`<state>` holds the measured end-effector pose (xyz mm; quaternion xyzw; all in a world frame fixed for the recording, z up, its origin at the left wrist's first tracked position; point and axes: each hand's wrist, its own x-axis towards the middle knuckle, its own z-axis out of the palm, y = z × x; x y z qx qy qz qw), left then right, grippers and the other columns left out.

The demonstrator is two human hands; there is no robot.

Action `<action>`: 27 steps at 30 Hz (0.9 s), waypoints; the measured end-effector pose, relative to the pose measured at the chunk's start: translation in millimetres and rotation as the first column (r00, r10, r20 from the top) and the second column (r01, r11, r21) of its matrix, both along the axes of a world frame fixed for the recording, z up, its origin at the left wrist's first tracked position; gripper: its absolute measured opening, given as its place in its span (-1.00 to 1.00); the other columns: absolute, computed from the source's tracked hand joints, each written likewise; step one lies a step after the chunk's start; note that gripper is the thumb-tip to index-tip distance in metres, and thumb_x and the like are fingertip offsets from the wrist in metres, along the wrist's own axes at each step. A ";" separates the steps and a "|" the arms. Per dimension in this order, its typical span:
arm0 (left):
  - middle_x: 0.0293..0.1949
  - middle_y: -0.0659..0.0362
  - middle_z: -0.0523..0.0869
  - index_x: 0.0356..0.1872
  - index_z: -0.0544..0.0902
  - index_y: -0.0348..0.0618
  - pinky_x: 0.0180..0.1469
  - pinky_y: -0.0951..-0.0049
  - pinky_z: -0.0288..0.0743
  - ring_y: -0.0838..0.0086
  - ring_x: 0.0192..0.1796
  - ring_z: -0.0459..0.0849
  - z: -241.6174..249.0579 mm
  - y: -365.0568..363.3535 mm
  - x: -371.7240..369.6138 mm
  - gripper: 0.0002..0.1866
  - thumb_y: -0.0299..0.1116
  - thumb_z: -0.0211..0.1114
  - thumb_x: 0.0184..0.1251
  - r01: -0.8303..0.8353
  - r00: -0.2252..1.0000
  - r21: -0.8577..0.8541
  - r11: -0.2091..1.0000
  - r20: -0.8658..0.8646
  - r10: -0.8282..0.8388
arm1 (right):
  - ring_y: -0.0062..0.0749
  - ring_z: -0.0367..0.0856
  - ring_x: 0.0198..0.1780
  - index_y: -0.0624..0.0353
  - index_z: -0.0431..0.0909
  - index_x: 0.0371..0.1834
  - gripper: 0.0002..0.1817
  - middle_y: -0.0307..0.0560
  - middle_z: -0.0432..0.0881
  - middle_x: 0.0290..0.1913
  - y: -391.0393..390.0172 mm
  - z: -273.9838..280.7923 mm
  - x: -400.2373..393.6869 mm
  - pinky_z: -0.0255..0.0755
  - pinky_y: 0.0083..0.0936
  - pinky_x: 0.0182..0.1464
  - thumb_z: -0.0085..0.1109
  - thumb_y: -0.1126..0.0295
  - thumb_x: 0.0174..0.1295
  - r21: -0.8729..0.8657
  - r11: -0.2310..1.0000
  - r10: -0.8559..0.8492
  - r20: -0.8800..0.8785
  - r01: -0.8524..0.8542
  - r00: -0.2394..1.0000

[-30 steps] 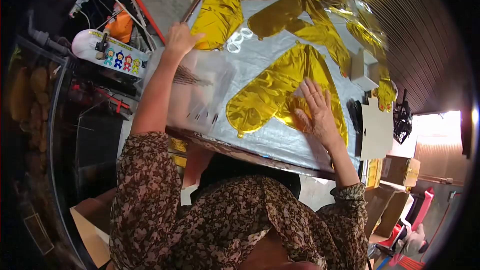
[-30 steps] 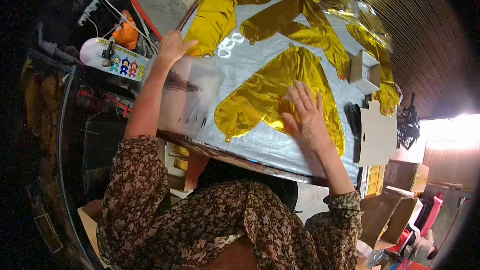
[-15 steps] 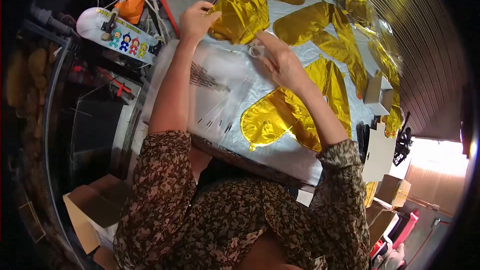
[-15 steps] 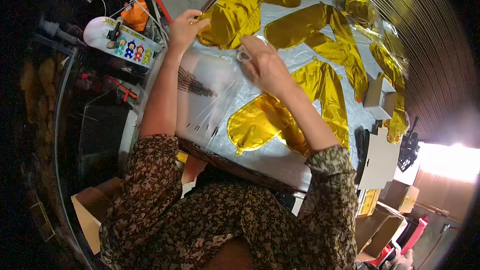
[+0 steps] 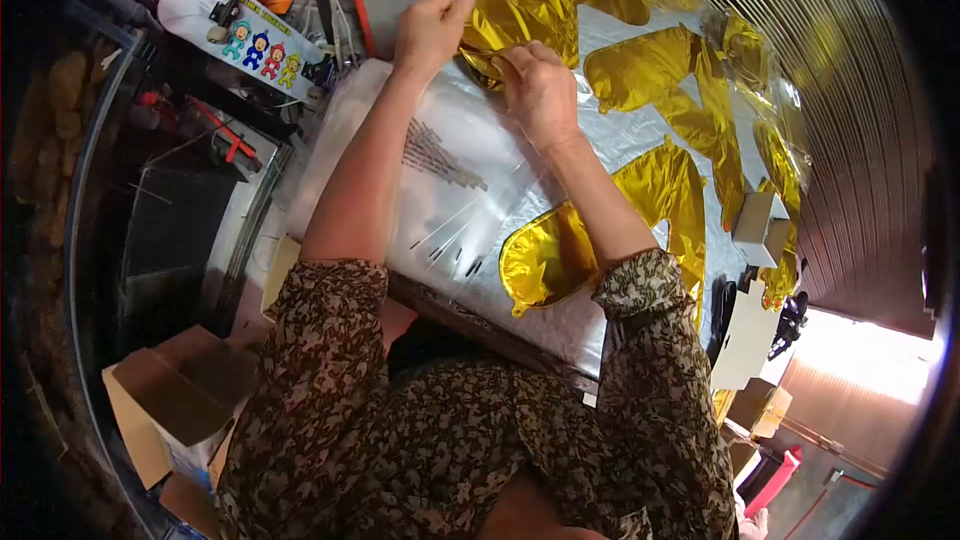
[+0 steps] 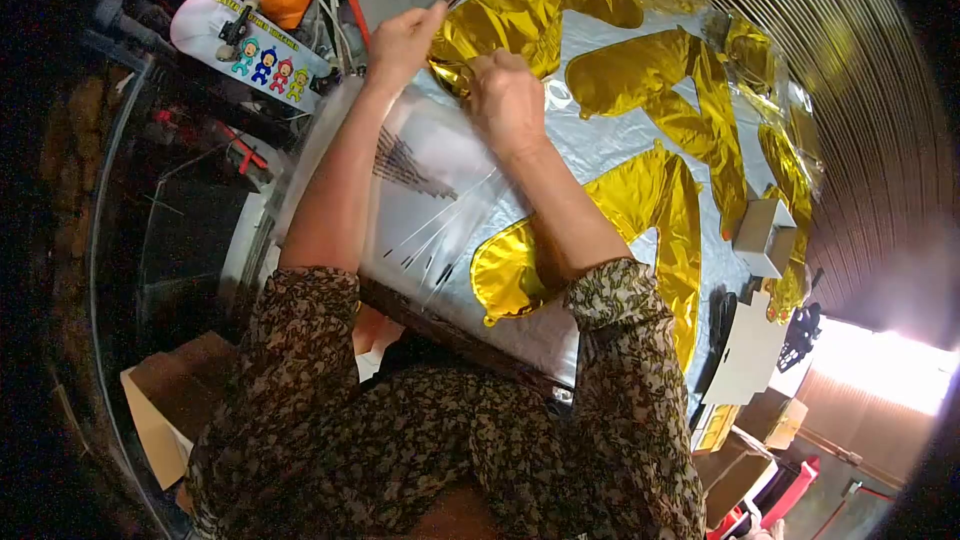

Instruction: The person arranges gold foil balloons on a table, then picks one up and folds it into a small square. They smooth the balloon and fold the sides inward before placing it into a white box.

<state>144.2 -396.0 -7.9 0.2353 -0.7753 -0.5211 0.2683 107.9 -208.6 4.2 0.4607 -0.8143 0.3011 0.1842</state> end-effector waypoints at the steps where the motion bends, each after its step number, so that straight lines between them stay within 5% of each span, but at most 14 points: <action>1: -0.36 0.09 0.85 -0.18 0.84 -0.18 -0.14 0.28 0.63 0.37 -0.29 0.80 -0.6 -6.0 -0.5 -0.45 0.20 0.34 0.43 -0.046 0.999 -0.062 0.997 0.015 0.047 | -0.05 0.71 -0.32 0.26 0.77 -0.22 -0.83 0.03 0.78 -0.22 -1.1 -2.1 -3.4 0.56 -0.18 -0.26 0.46 0.40 0.23 0.004 1.000 -0.001 -0.005 0.001 1.000; 4: -0.28 0.15 0.87 -0.15 0.84 -0.15 0.04 0.25 0.60 0.38 -0.14 0.79 16.4 -5.5 7.7 -0.29 0.36 0.08 0.54 -0.114 0.993 -0.152 0.982 -0.007 0.115 | -0.26 0.71 -0.44 0.30 0.76 -0.33 -0.81 0.06 0.77 -0.38 -5.8 -2.7 -16.2 0.52 -0.35 -0.37 0.51 0.38 0.23 -0.234 0.968 -0.036 0.211 0.086 0.977; 6: -0.35 -0.10 0.81 -0.33 0.79 -0.21 -0.04 0.06 0.62 -0.10 -0.16 0.80 29.6 -4.3 19.2 -0.34 0.29 0.20 0.47 -0.183 0.983 -0.278 0.943 -0.050 0.176 | -0.51 0.60 -0.53 0.33 0.75 -0.39 -0.76 0.02 0.72 -0.53 -4.8 1.6 -20.9 0.48 -0.45 -0.40 0.56 0.35 0.23 -0.166 0.970 -0.101 0.386 0.176 0.917; 7: -0.35 -0.10 0.81 -0.33 0.79 -0.21 -0.04 0.06 0.62 -0.10 -0.16 0.80 35.1 -3.5 23.9 -0.34 0.29 0.20 0.47 -0.186 0.982 -0.276 0.943 -0.049 0.180 | -0.51 0.60 -0.53 0.33 0.75 -0.39 -0.76 0.02 0.72 -0.53 -4.7 1.8 -21.0 0.48 -0.45 -0.40 0.56 0.35 0.23 -0.164 0.971 -0.098 0.387 0.173 0.917; 9: -0.37 0.11 0.84 -0.26 0.81 -0.20 -0.15 0.35 0.62 0.41 -0.30 0.79 41.5 -1.6 29.7 -0.37 0.31 0.35 0.39 -0.026 0.982 -0.282 0.959 0.172 0.077 | -0.63 0.43 -0.53 0.32 0.72 -0.44 -0.72 -0.09 0.62 -0.62 -5.9 2.2 -20.3 0.41 -0.46 -0.43 0.57 0.33 0.23 -0.171 0.967 -0.097 0.440 0.189 0.893; 13: -0.42 0.11 0.82 -0.31 0.78 -0.23 -0.24 0.36 0.61 0.43 -0.37 0.77 35.9 5.3 26.5 -0.40 0.24 0.49 0.28 -0.003 0.972 -0.225 0.974 0.227 0.055 | -0.29 0.40 -0.63 0.31 0.65 -0.54 -0.64 0.15 0.51 -0.65 -3.6 4.2 -19.6 0.43 -0.31 -0.44 0.60 0.27 0.17 -0.165 0.969 -0.094 0.438 0.183 0.894; 16: -0.40 0.14 0.80 -0.21 0.84 -0.09 -0.13 0.37 0.63 0.38 -0.31 0.76 23.8 5.3 23.0 -0.68 -0.04 0.54 0.29 0.000 0.993 -0.195 0.981 0.113 0.022 | -0.53 0.29 -0.60 0.31 0.61 -0.56 -0.61 -0.04 0.42 -0.70 -3.1 5.1 -21.6 0.32 -0.37 -0.50 0.55 0.27 0.26 -0.239 0.947 -0.041 0.574 0.215 0.818; 17: -0.40 0.14 0.80 -0.21 0.84 -0.09 -0.13 0.37 0.63 0.38 -0.31 0.76 19.5 4.1 22.1 -0.68 -0.04 0.54 0.29 0.002 0.994 -0.192 0.981 0.111 0.020 | -0.62 0.23 -0.56 0.28 0.58 -0.58 -0.59 -0.26 0.40 -0.65 -1.4 6.3 -22.3 0.22 -0.44 -0.50 0.50 0.28 0.33 -0.251 0.942 -0.026 0.608 0.223 0.794; 18: -0.37 0.12 0.81 -0.18 0.86 -0.05 -0.07 0.34 0.63 0.34 -0.24 0.76 14.9 0.5 21.6 -0.72 -0.09 0.53 0.28 -0.008 0.997 -0.361 0.933 0.069 0.035 | -0.70 0.17 -0.51 0.25 0.56 -0.59 -0.57 -0.48 0.39 -0.60 0.2 7.6 -24.0 0.12 -0.51 -0.51 0.45 0.28 0.41 -0.263 0.937 -0.011 0.638 0.231 0.770; 19: -0.33 0.10 0.81 -0.15 0.88 -0.02 -0.01 0.32 0.62 0.31 -0.16 0.76 9.8 -2.9 21.9 -0.75 -0.14 0.53 0.26 -0.023 0.999 -0.516 0.856 0.027 0.044 | -0.70 0.17 -0.51 0.25 0.56 -0.59 -0.57 -0.48 0.39 -0.60 1.1 5.3 -27.5 0.12 -0.51 -0.51 0.45 0.28 0.41 -0.259 0.937 -0.015 0.637 0.233 0.771; 20: -0.24 0.04 0.82 -0.15 0.89 -0.02 0.07 0.26 0.58 0.25 0.01 0.73 5.5 -7.5 20.6 -0.75 -0.15 0.53 0.24 0.041 0.999 -0.490 0.871 -0.005 -0.050 | -0.72 0.21 -0.51 0.25 0.57 -0.57 -0.59 -0.47 0.42 -0.59 -0.5 1.3 -32.9 0.15 -0.53 -0.49 0.44 0.29 0.41 -0.292 0.928 0.010 0.642 0.233 0.766; 21: -0.24 0.04 0.82 -0.15 0.89 -0.02 0.07 0.26 0.58 0.25 0.01 0.73 9.6 -8.1 25.4 -0.75 -0.15 0.53 0.24 0.042 0.999 -0.486 0.873 -0.003 -0.049 | -0.74 0.24 -0.50 0.26 0.59 -0.56 -0.61 -0.46 0.46 -0.57 -1.6 -0.2 -34.8 0.17 -0.55 -0.48 0.44 0.31 0.41 -0.324 0.917 0.036 0.649 0.233 0.760; 23: -0.32 0.05 0.82 -0.17 0.88 -0.08 -0.03 0.28 0.61 0.31 -0.14 0.77 21.3 -12.5 30.9 -0.70 -0.11 0.54 0.24 0.293 0.946 -0.520 0.802 0.036 -0.322 | -0.75 0.29 -0.47 0.27 0.61 -0.52 -0.65 -0.44 0.51 -0.54 -1.5 -1.6 -39.4 0.22 -0.58 -0.45 0.43 0.33 0.41 -0.310 0.919 0.023 0.662 0.245 0.749; 27: -0.37 -0.06 0.81 -0.31 0.86 -0.16 -0.02 0.18 0.67 0.06 -0.21 0.80 36.0 1.1 34.5 -0.74 -0.16 0.54 0.19 0.191 0.971 -0.164 0.968 0.177 -0.161 | -0.76 0.41 -0.40 0.33 0.68 -0.28 -0.80 -0.37 0.65 -0.40 -3.8 -6.8 -46.8 0.36 -0.66 -0.34 0.39 0.40 0.42 -0.333 0.912 0.044 0.657 0.238 0.752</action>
